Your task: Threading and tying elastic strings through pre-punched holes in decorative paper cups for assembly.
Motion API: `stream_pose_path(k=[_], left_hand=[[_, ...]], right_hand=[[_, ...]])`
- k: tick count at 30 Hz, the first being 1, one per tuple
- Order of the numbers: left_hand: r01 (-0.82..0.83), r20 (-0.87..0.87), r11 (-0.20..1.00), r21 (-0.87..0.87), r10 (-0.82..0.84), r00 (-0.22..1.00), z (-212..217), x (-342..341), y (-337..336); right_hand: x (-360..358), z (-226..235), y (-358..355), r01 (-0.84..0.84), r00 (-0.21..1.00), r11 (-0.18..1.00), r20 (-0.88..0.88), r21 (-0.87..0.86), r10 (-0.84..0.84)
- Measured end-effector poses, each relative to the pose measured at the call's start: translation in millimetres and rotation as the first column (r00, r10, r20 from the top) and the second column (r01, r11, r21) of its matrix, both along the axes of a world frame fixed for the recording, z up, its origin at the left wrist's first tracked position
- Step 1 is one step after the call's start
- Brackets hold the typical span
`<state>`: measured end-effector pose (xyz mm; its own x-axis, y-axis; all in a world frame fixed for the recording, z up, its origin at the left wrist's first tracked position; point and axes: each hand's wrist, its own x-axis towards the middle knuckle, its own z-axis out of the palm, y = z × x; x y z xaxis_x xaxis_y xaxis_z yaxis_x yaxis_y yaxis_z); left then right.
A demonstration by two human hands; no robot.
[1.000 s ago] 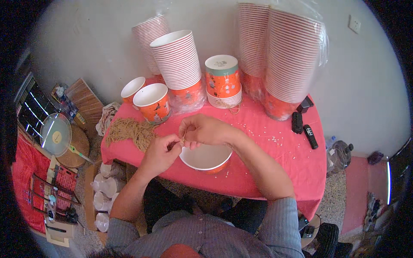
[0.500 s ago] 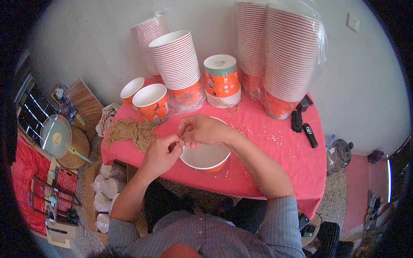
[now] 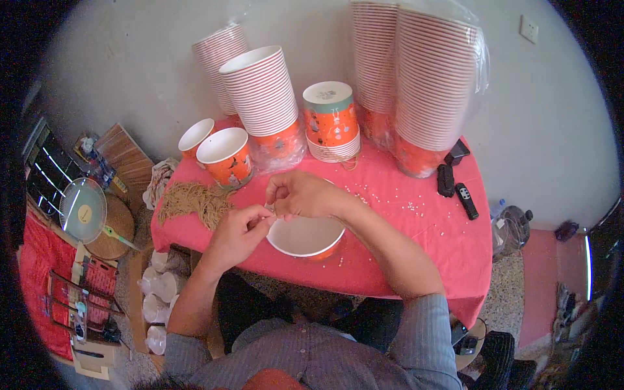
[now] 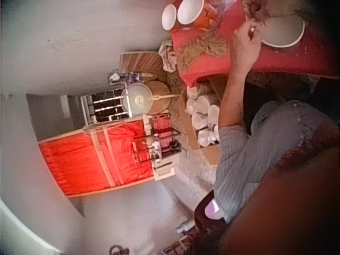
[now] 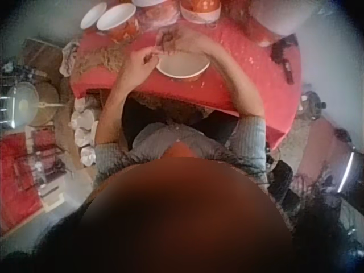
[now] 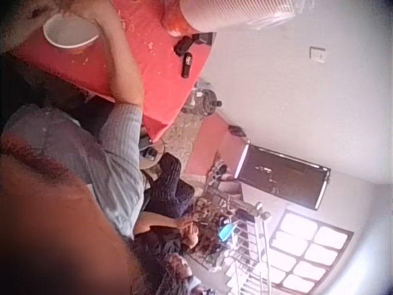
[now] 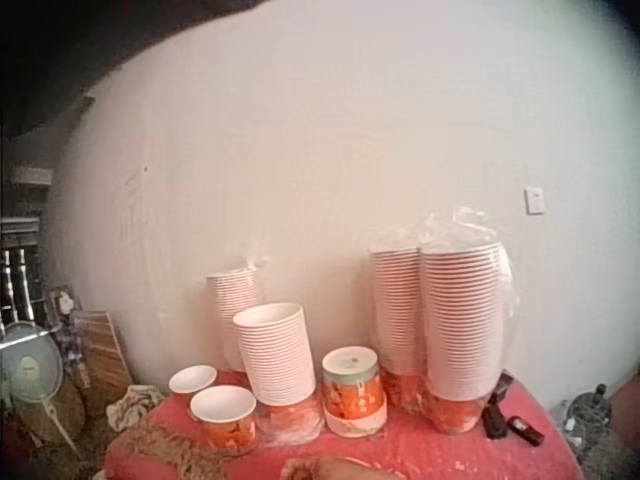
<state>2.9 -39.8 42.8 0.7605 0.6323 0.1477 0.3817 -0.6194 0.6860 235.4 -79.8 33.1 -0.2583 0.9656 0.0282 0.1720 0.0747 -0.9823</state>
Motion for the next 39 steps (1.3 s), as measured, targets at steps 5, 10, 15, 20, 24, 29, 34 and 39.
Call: stream_pose_path(k=[5, 10, 15, 20, 24, 29, 34, 39], left_hand=[[0.025, 0.087, 0.992, -0.12, -0.015, 0.996, -14.5, 0.1, 8.1], [0.032, -0.065, 0.998, 0.063, -0.028, 0.998, -7.0, 0.3, -5.0], [-0.021, -0.084, 0.998, 0.056, 0.026, 0.996, 6.3, 1.9, -14.6], [0.043, -0.01, 0.977, 0.208, -0.042, 0.999, -5.3, -0.1, -10.0], [-0.027, 0.029, 0.943, 0.331, 0.018, 0.999, -16.0, -1.9, -15.7], [-0.1, 0.001, 0.976, 0.193, 0.102, 0.995, -13.0, 6.2, -19.9], [-0.11, -0.008, 0.984, 0.143, 0.112, 0.994, -13.8, 6.9, -17.6], [-0.087, 0.069, 0.996, 0.028, 0.085, 0.994, -14.3, 6.0, -16.7]], right_hand=[[1.0, -7.6, 2.8, -0.02, 0.999, 1.0, -0.035, 0.011, 0.02], [3.6, -10.5, 5.6, -0.031, 0.998, 0.999, 0.047, 0.016, 0.03], [4.4, -11.4, 6.6, -0.007, 0.999, 1.0, 0.04, 0.021, 0.006], [8.6, -8.3, 6.2, -0.011, 0.998, 0.999, 0.064, 0.032, 0.008], [5.3, -1.0, 2.2, -0.007, 0.994, 0.999, 0.106, 0.053, 0.001], [7.0, -1.6, 1.4, -0.019, 0.998, 0.999, 0.059, 0.044, 0.017], [5.2, 11.5, -7.2, 0.01, 0.986, 0.999, 0.164, 0.053, -0.018], [5.7, 11.1, -7.7, 0.004, 0.992, 0.999, 0.125, 0.034, -0.008]])
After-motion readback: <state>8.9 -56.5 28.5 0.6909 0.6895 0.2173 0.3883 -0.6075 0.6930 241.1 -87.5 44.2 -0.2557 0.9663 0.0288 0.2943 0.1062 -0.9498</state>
